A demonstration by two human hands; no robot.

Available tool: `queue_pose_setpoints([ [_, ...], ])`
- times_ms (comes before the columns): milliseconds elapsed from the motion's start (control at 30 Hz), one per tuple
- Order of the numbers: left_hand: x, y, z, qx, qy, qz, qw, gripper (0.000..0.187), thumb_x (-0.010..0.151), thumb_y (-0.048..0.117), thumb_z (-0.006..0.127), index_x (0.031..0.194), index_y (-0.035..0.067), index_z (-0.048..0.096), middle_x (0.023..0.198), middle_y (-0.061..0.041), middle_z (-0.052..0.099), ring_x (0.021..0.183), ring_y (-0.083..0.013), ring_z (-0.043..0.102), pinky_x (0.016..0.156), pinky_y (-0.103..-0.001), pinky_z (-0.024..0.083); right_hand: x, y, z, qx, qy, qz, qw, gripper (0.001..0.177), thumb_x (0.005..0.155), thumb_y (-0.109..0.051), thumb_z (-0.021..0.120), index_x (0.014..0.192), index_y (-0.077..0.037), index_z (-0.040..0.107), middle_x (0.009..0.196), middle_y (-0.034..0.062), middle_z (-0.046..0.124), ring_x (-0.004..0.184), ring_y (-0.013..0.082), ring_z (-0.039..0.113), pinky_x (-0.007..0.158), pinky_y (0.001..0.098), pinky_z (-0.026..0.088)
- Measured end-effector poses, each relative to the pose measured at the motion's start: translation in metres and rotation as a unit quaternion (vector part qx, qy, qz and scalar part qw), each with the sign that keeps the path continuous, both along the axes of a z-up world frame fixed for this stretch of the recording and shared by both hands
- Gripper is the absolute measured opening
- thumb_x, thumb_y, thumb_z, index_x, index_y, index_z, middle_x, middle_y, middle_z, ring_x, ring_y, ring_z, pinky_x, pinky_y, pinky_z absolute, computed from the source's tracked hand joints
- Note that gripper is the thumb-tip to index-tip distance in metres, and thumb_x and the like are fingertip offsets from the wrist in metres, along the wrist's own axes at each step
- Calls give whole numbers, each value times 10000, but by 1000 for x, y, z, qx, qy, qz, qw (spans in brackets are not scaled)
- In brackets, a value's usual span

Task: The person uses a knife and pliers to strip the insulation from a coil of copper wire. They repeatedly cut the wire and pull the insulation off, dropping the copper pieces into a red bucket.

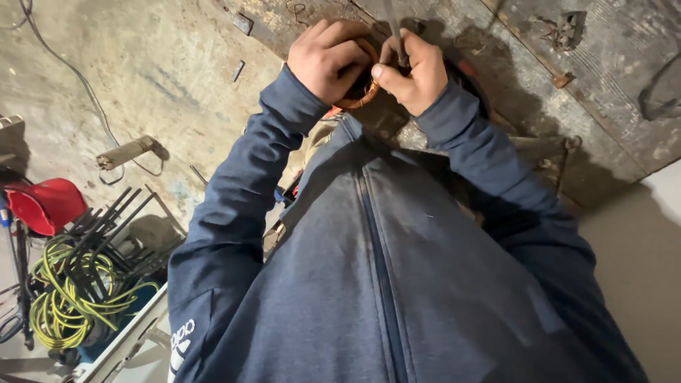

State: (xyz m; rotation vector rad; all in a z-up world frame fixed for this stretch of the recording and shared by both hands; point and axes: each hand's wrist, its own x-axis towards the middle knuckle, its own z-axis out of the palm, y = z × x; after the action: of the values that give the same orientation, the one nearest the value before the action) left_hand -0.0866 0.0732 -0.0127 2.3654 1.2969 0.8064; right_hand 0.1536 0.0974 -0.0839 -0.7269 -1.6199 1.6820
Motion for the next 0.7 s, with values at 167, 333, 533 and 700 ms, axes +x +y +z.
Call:
queue_pose_setpoints([
  [167,-1,1,-2,-19,-34,-2,999,173,872,102,839,996,140,724,1265,-21,685,1012,-268,635,886,-388,541,-2,5,24,-63,-7,-4,998,258,1053,-193,732,1136,-60,527,864,0,582,642,85,523,574,263,449],
  [333,-2,1,-1,-17,-49,-9,999,181,887,95,840,1016,134,720,1268,-24,681,1037,-271,638,908,-388,549,2,4,13,-84,-15,17,996,283,1046,-229,726,1177,-52,549,864,-10,579,616,63,544,537,260,468],
  [533,-2,0,0,-23,-51,-11,998,200,869,95,842,1040,137,747,1290,-36,683,1021,-282,628,894,-391,547,6,-1,-1,-104,-28,27,994,242,1090,-226,737,1075,-56,564,805,9,588,618,73,562,552,273,475],
  [700,-6,-2,3,-36,-60,-22,997,228,865,107,842,1081,144,778,1363,-70,660,1061,-289,620,926,-394,537,-2,3,21,-119,46,28,991,272,1051,-232,725,1158,-64,539,892,-16,620,679,54,539,605,255,446],
])
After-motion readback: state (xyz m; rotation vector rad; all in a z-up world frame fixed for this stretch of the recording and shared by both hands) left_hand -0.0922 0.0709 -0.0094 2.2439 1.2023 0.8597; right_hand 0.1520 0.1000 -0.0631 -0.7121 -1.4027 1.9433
